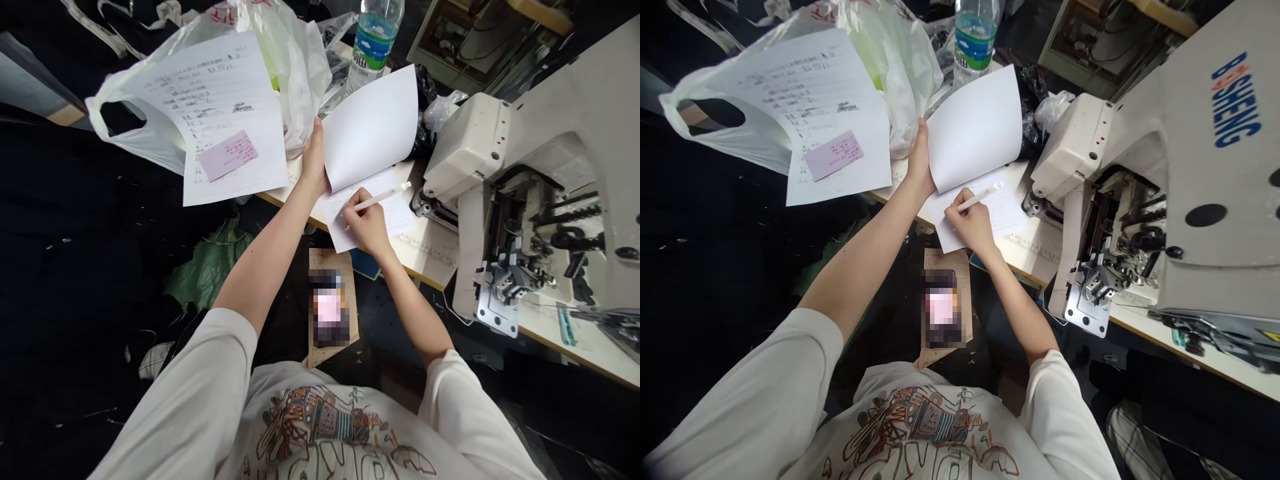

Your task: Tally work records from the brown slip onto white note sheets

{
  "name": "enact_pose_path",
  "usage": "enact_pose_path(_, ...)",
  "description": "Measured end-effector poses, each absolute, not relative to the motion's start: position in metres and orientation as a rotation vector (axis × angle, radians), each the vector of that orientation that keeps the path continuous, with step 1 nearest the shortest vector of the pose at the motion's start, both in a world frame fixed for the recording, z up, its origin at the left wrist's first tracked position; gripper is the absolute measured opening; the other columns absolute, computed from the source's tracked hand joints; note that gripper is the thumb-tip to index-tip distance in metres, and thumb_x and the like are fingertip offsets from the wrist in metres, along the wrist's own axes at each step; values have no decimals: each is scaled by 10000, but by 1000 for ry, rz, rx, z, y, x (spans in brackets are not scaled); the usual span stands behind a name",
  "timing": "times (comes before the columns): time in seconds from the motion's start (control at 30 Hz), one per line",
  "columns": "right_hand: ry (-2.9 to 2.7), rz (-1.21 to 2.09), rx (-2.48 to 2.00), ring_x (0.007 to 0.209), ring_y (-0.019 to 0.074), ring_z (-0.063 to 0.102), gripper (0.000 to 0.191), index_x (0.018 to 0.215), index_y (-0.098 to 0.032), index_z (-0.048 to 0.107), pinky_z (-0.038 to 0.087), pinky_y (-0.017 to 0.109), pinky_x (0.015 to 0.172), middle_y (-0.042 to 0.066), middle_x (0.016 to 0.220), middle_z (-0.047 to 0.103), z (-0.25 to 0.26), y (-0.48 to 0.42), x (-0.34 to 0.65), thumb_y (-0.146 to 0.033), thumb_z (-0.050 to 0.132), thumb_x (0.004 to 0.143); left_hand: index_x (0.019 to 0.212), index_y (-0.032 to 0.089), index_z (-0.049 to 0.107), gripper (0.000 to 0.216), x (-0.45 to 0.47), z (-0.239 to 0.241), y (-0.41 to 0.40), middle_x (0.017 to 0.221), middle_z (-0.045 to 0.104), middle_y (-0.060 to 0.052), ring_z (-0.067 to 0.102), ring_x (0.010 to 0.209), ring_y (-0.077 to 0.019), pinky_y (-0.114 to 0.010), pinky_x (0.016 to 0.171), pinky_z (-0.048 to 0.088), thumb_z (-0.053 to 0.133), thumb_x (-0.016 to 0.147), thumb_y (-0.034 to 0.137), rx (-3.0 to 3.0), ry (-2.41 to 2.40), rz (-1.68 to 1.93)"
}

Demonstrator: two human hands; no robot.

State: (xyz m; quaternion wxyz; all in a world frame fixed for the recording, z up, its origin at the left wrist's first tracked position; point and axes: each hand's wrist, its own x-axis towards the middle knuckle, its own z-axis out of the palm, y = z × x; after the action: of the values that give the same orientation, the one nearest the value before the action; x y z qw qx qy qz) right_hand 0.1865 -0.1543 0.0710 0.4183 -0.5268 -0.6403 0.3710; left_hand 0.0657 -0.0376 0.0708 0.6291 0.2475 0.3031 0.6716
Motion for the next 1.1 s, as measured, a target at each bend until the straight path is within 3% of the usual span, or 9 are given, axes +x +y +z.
enact_pose_path(0.1,-1678,903,-1358,565,94,394,203,647,-239,384,299,278,606,-85,564,416,74,-155,184,-200,559,743,982,249,641,349,65,71,-38,1085,768,14,525,1380,-196,-417,1188,416,378,1066,463,559,718,1516)
enact_pose_path(0.4,-1725,870,-1402,556,96,403,184,642,-237,401,295,286,602,-81,557,435,76,-157,184,-203,558,732,1009,222,642,344,66,72,-39,1138,753,-29,568,1333,-221,-398,1137,453,392,1061,453,541,690,1520)
enact_pose_path(0.53,-1733,837,-1410,552,96,390,199,633,-239,394,290,285,594,-80,545,426,75,-156,184,-198,558,738,1015,186,615,334,67,73,-39,1089,764,-61,584,1308,-224,-456,1155,443,385,1068,422,529,657,1537)
enact_pose_path(0.67,-1704,764,-1422,535,99,389,210,635,-246,378,294,290,582,-76,530,430,72,-156,183,-205,543,757,979,251,618,285,67,74,-40,998,777,-13,534,1353,-198,-406,1163,452,393,1068,401,529,655,1544)
enact_pose_path(0.9,-1696,737,-1456,532,99,382,229,617,-247,365,292,298,576,-72,526,430,72,-156,183,-202,557,734,985,165,590,304,67,76,-41,933,753,-62,670,1153,-247,-463,1068,516,388,1074,373,495,630,1563)
enact_pose_path(1.1,-1658,695,-1485,537,103,386,223,624,-247,369,289,302,584,-68,532,426,73,-156,184,-195,553,738,939,210,601,299,66,78,-44,957,759,-18,604,1271,-217,-396,1077,508,407,1071,395,507,624,1554)
